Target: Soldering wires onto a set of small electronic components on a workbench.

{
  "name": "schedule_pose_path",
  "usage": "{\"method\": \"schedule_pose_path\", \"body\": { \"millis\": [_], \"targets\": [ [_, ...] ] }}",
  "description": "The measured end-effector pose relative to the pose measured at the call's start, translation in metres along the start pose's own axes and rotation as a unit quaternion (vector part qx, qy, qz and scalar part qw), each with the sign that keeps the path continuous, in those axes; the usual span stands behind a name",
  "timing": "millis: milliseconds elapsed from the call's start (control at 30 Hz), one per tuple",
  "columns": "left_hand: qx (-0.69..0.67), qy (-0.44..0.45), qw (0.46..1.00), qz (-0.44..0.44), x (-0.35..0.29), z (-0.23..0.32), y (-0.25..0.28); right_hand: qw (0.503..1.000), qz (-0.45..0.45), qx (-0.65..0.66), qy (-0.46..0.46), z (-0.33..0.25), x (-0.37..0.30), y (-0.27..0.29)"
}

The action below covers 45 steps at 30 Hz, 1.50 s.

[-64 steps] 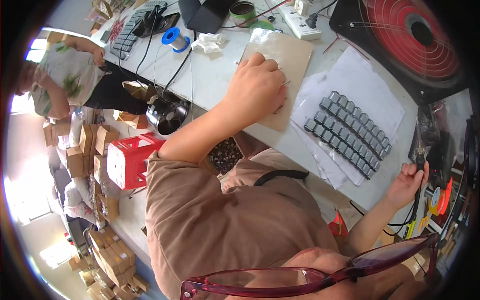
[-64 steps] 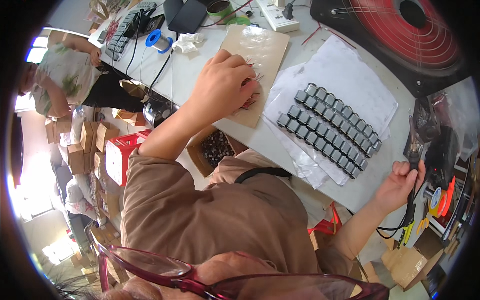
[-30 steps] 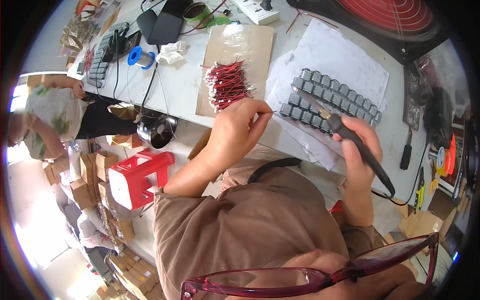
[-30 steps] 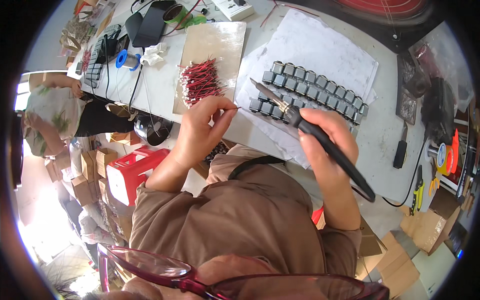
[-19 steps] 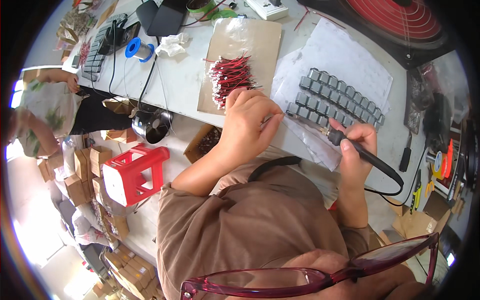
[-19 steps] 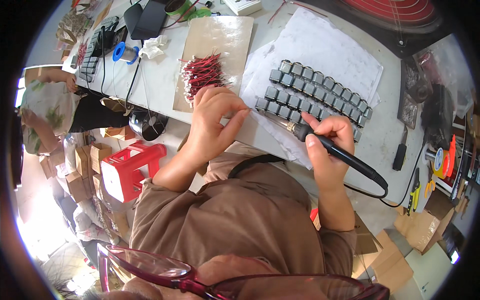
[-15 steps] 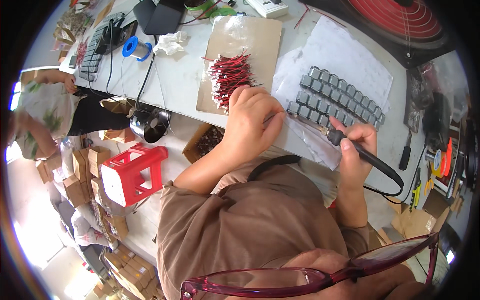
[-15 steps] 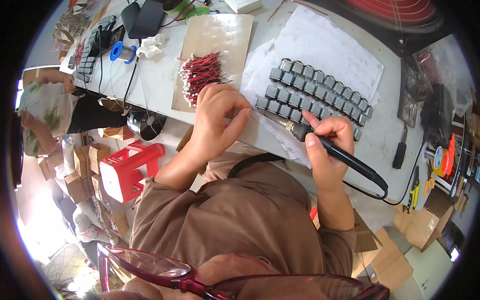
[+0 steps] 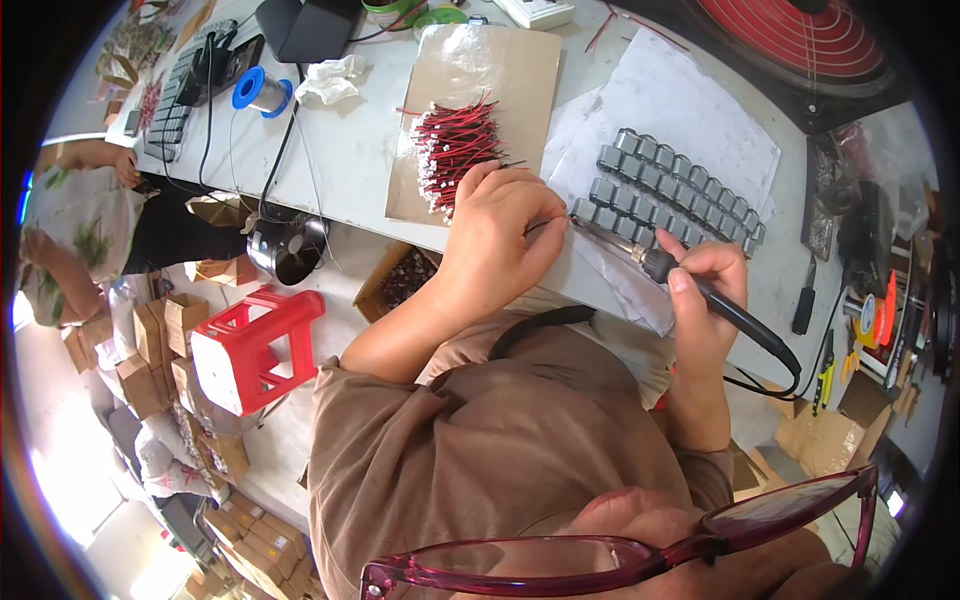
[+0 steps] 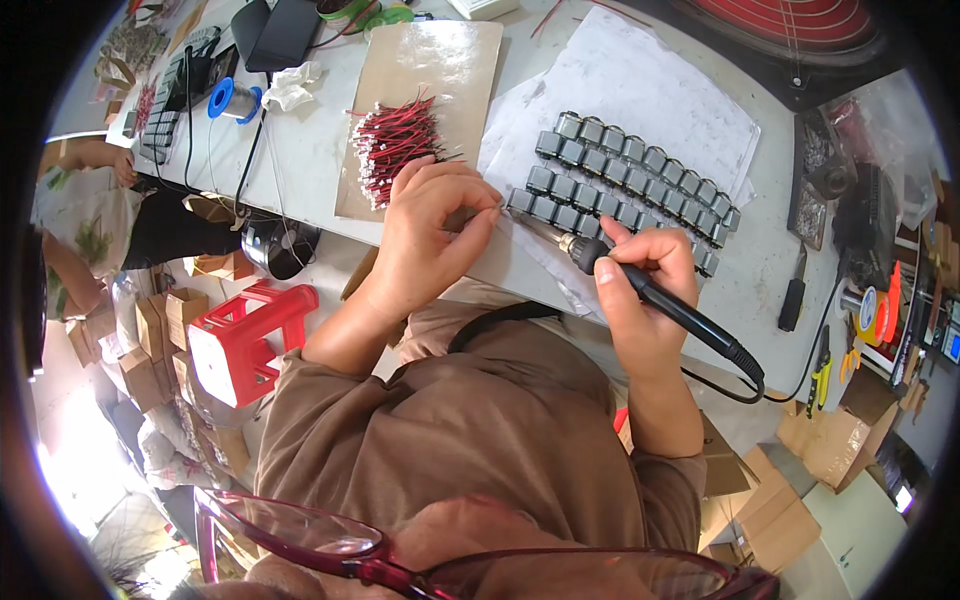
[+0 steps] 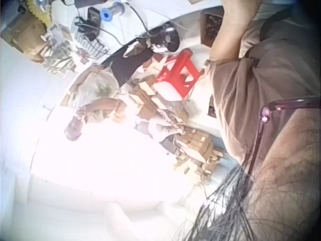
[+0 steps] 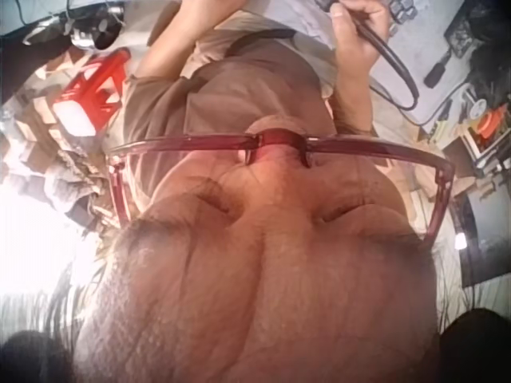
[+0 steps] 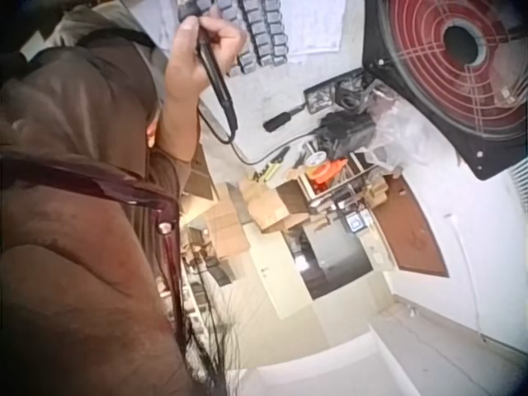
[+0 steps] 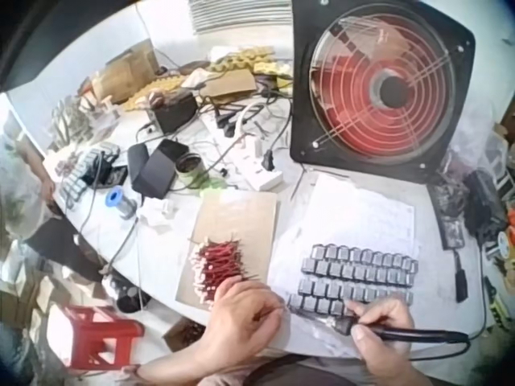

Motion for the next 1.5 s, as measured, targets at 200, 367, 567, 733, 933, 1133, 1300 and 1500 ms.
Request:
{"method": "schedule_pose_path", "body": {
  "millis": [200,367,567,733,933,1133,1300,1500],
  "targets": [
    [0.006,-0.005,1.000,-0.003,0.001,0.000,0.000,1.000,-0.003,-0.004,-0.003,-0.003,-0.001,-0.002],
    [0.013,-0.034,0.999,0.028,0.001,0.000,-0.001,1.000,-0.002,-0.012,-0.002,-0.004,-0.001,-0.003],
    [0.009,-0.009,1.000,0.004,0.000,-0.001,-0.001,0.999,-0.009,-0.042,0.020,-0.003,-0.001,-0.006],
    [0.016,-0.017,1.000,0.009,0.000,0.001,-0.001,0.999,0.028,0.018,0.004,0.002,-0.005,0.003],
    [0.026,-0.034,0.999,0.028,0.001,0.001,-0.002,0.999,0.040,0.025,0.002,0.003,-0.006,0.011],
    [0.029,-0.043,0.998,0.035,0.002,0.002,-0.002,0.999,0.034,0.028,-0.004,0.002,-0.006,0.011],
    [0.045,-0.042,0.998,0.031,0.001,0.004,0.000,0.999,0.029,0.029,-0.003,0.003,-0.006,0.012],
    [0.094,-0.105,0.988,0.058,-0.001,0.019,0.000,0.999,0.027,0.021,0.015,0.008,-0.009,0.013]
  ]
}}
Point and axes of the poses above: each hand's wrist, its own x-axis towards the middle knuckle, its own y-axis out of the back of the hand, z = x × y, the point moved 2 cm from there along x, towards the middle knuckle, and after that the axes turned 3 degrees about z, right-handed, at the moved point
